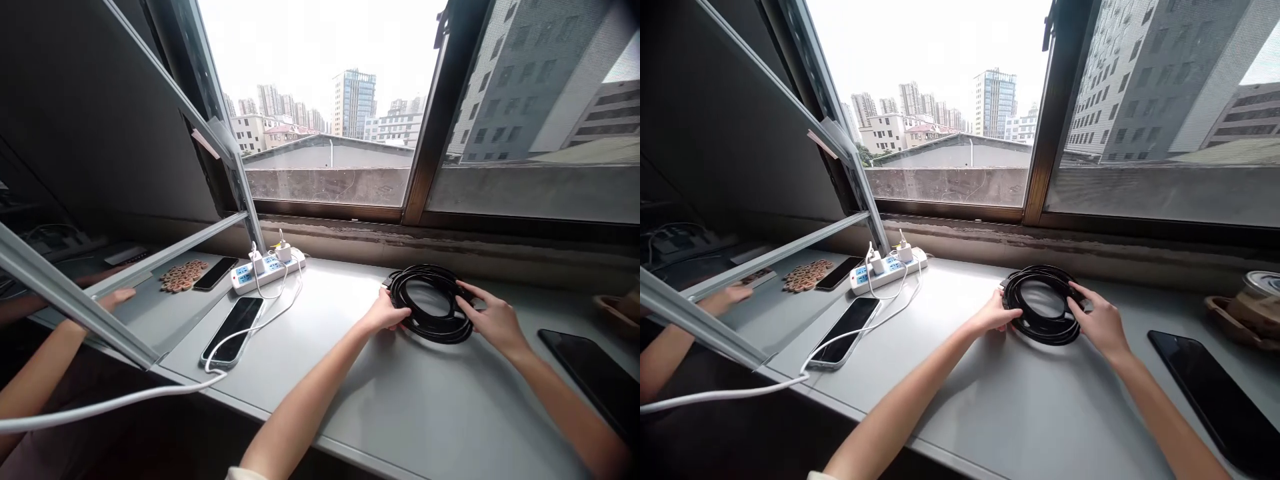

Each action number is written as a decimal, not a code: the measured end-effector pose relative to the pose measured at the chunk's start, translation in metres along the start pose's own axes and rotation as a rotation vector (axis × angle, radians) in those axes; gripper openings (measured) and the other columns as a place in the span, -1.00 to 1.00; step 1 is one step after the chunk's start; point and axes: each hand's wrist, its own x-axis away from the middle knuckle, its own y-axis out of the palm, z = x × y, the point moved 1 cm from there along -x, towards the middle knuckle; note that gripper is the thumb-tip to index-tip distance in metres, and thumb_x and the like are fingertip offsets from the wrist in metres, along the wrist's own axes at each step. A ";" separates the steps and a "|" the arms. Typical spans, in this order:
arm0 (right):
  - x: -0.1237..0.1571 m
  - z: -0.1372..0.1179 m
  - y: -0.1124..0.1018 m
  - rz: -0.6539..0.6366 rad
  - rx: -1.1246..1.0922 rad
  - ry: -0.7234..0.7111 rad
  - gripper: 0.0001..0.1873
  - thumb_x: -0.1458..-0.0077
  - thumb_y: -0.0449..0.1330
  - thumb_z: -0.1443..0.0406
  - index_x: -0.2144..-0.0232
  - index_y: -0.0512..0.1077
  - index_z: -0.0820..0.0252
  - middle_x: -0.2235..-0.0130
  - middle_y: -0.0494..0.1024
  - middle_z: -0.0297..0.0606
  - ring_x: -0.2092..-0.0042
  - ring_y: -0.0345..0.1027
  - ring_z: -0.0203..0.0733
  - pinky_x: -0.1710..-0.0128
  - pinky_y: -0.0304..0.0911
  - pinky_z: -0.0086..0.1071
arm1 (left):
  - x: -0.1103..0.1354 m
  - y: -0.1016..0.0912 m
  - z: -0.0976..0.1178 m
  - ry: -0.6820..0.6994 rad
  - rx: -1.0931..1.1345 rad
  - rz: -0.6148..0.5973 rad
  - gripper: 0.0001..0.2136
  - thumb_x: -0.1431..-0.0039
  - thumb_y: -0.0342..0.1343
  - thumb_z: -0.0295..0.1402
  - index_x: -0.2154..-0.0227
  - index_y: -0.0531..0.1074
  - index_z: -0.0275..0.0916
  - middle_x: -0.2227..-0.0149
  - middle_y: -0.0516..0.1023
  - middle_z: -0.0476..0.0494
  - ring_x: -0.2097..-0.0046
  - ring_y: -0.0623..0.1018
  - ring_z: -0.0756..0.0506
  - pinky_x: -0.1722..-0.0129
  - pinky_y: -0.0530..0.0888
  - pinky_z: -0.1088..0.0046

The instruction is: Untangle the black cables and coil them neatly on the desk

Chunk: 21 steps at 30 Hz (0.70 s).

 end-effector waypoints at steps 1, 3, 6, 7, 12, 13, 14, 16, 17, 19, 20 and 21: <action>0.001 -0.002 0.000 0.009 -0.005 -0.007 -0.47 0.11 0.15 0.15 0.03 0.44 0.15 0.59 0.45 -0.36 0.70 0.24 -0.31 0.44 0.27 -0.32 | 0.000 0.000 -0.003 -0.012 -0.008 0.012 -0.62 0.10 0.19 -0.54 0.19 0.22 -0.34 0.66 0.36 0.07 0.68 0.37 0.00 0.71 0.16 0.56; 0.002 -0.006 0.000 0.024 0.000 -0.032 -0.47 0.13 0.15 0.17 0.06 0.46 0.20 0.63 0.44 -0.37 0.70 0.23 -0.31 0.42 0.27 -0.32 | -0.002 0.000 -0.006 -0.015 -0.027 0.028 -0.61 0.06 0.18 -0.53 0.16 0.19 -0.34 0.67 0.33 0.11 0.70 0.32 0.04 0.71 0.16 0.57; 0.000 -0.011 -0.002 0.080 0.014 -0.079 -0.51 0.13 0.15 0.19 0.11 0.50 0.23 0.54 0.52 -0.27 0.65 0.22 -0.34 0.39 0.27 -0.34 | -0.005 0.001 -0.006 0.017 -0.017 0.065 -0.68 -0.02 0.16 -0.48 0.18 0.19 -0.32 0.70 0.27 0.17 0.73 0.23 0.09 0.72 0.12 0.60; -0.001 -0.012 -0.003 0.106 0.008 -0.087 -0.53 0.13 0.14 0.19 0.12 0.51 0.22 0.46 0.55 -0.23 0.63 0.23 -0.35 0.38 0.27 -0.35 | -0.006 0.001 -0.005 0.027 -0.006 0.073 -0.70 -0.04 0.17 -0.45 0.20 0.20 -0.32 0.71 0.27 0.17 0.73 0.22 0.10 0.72 0.11 0.61; -0.003 -0.013 -0.009 0.165 -0.103 -0.006 -0.53 0.11 0.16 0.21 0.09 0.48 0.12 0.21 0.56 -0.22 0.54 0.35 -0.35 0.39 0.28 -0.42 | -0.007 0.002 0.001 0.052 0.077 0.062 -0.70 -0.05 0.20 -0.30 0.24 0.27 -0.34 0.71 0.31 0.13 0.72 0.26 0.13 0.71 0.18 0.65; -0.003 -0.012 -0.010 0.171 -0.128 0.023 -0.52 0.11 0.17 0.20 0.07 0.48 0.11 0.24 0.56 -0.24 0.54 0.36 -0.34 0.42 0.27 -0.43 | -0.006 0.003 0.003 0.052 0.100 0.053 -0.67 -0.05 0.20 -0.29 0.20 0.27 -0.36 0.70 0.32 0.12 0.72 0.28 0.12 0.70 0.21 0.66; -0.002 -0.011 -0.010 0.182 -0.153 0.048 -0.52 0.11 0.18 0.20 0.07 0.47 0.10 0.28 0.56 -0.26 0.55 0.34 -0.35 0.45 0.26 -0.44 | -0.005 0.004 0.004 0.050 0.124 0.042 -0.62 -0.05 0.20 -0.29 0.13 0.26 -0.37 0.69 0.34 0.12 0.71 0.31 0.11 0.68 0.25 0.65; -0.001 -0.008 -0.009 0.218 -0.205 0.081 -0.50 0.12 0.19 0.18 0.06 0.47 0.10 0.36 0.54 -0.28 0.59 0.29 -0.37 0.51 0.24 -0.47 | -0.004 0.007 0.005 0.040 0.177 0.020 -0.51 -0.07 0.19 -0.30 -0.01 0.18 -0.38 0.66 0.37 0.10 0.68 0.38 0.08 0.64 0.32 0.64; -0.001 -0.005 -0.008 0.235 -0.226 0.094 -0.50 0.13 0.20 0.18 0.06 0.47 0.10 0.39 0.52 -0.29 0.61 0.26 -0.39 0.54 0.23 -0.48 | -0.004 0.008 0.003 0.032 0.205 0.010 -0.46 -0.08 0.18 -0.31 -0.06 0.12 -0.39 0.65 0.39 0.09 0.66 0.41 0.06 0.62 0.36 0.63; -0.002 0.001 -0.003 0.252 -0.255 0.127 -0.48 0.14 0.21 0.17 0.05 0.47 0.13 0.44 0.49 -0.30 0.64 0.21 -0.41 0.58 0.20 -0.49 | -0.007 0.009 -0.001 0.013 0.270 -0.004 -0.40 -0.10 0.18 -0.35 -0.13 0.04 -0.41 0.62 0.41 0.05 0.62 0.46 0.04 0.56 0.42 0.60; -0.003 0.005 0.000 0.248 -0.264 0.147 -0.47 0.14 0.21 0.17 0.05 0.47 0.14 0.47 0.47 -0.30 0.65 0.19 -0.42 0.61 0.18 -0.50 | -0.009 0.009 -0.005 0.002 0.308 -0.010 -0.38 -0.10 0.17 -0.38 -0.14 0.01 -0.42 0.59 0.43 0.03 0.59 0.48 0.03 0.52 0.45 0.58; -0.003 0.009 0.003 0.242 -0.266 0.163 -0.46 0.14 0.22 0.16 0.05 0.47 0.15 0.48 0.46 -0.30 0.66 0.17 -0.42 0.63 0.17 -0.50 | -0.011 0.007 -0.008 -0.006 0.347 -0.017 -0.38 -0.10 0.17 -0.41 -0.15 0.00 -0.43 0.56 0.44 0.00 0.57 0.51 0.02 0.47 0.48 0.56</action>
